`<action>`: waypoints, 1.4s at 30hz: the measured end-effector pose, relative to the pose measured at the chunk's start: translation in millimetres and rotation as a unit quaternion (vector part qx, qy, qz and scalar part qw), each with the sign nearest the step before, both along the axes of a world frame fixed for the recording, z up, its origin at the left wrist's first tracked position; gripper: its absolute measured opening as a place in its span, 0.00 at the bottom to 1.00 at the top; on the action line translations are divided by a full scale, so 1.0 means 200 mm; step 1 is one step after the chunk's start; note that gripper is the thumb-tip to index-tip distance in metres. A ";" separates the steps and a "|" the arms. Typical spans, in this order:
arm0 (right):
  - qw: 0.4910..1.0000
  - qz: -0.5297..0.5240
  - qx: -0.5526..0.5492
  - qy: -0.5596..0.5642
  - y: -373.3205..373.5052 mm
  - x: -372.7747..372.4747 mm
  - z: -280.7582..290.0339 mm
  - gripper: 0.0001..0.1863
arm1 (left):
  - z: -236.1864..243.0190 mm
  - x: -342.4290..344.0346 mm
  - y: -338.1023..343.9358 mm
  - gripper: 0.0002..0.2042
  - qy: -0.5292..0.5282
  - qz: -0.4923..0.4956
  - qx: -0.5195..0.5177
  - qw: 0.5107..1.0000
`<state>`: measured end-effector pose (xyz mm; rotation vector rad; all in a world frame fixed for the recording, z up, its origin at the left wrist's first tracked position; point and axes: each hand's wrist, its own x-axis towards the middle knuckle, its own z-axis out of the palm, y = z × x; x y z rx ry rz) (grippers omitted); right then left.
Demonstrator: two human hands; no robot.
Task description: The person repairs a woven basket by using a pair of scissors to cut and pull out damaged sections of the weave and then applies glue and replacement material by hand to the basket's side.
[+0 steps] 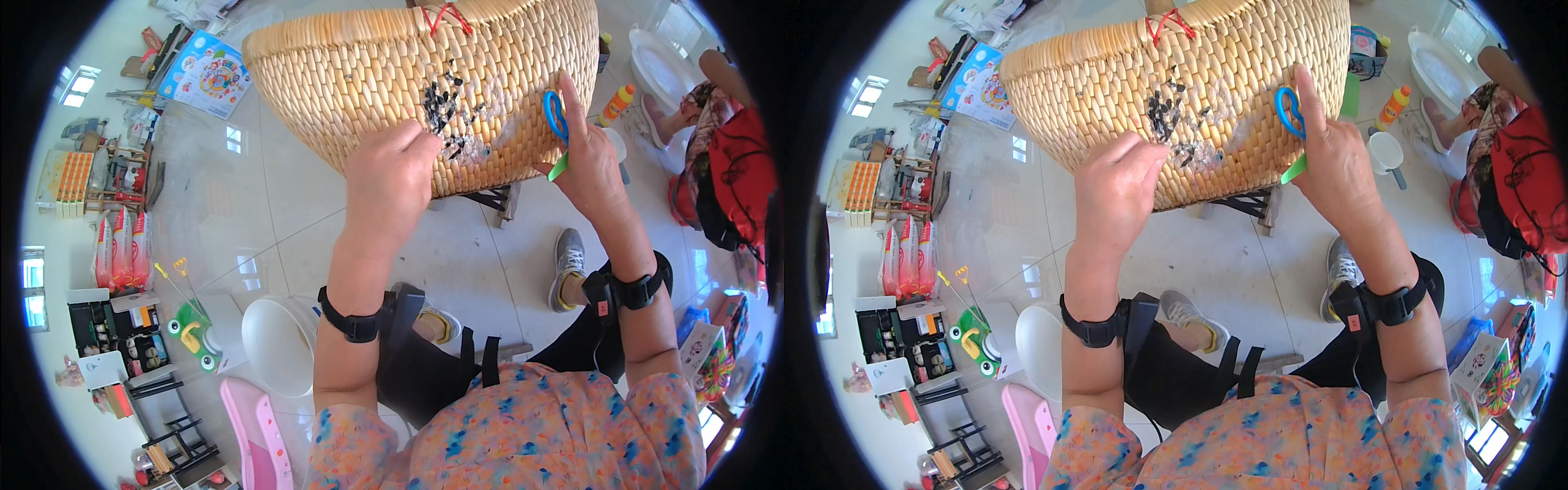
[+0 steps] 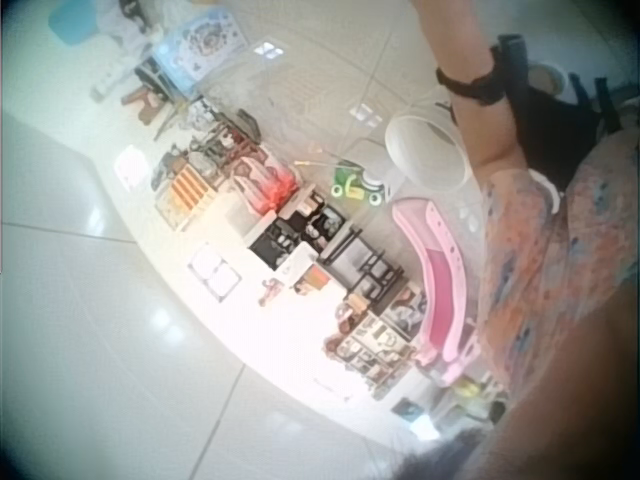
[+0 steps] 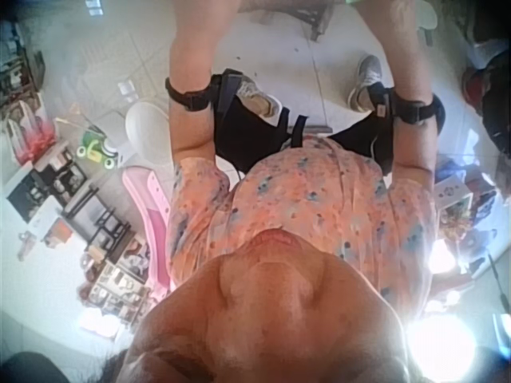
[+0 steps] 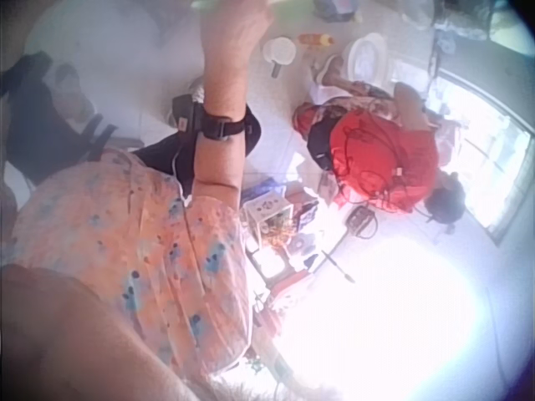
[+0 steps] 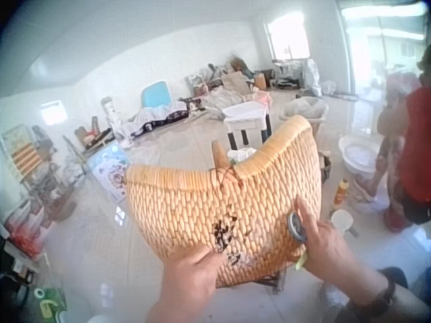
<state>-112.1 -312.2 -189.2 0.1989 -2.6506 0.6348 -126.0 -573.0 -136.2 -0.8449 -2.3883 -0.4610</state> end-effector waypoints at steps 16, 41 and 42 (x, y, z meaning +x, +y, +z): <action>1.000 0.001 -0.001 -0.006 -0.01 0.01 0.00 0.67 | 0.00 0.01 0.00 0.05 -0.019 -0.029 0.004 0.999; 1.000 0.008 -0.011 -0.011 0.00 0.00 -0.01 0.65 | 0.00 -0.01 0.04 0.04 0.007 -0.048 -0.021 0.999; 1.000 0.010 -0.013 0.001 0.00 0.00 -0.01 0.65 | 0.00 -0.01 0.04 0.04 0.007 -0.048 -0.021 0.999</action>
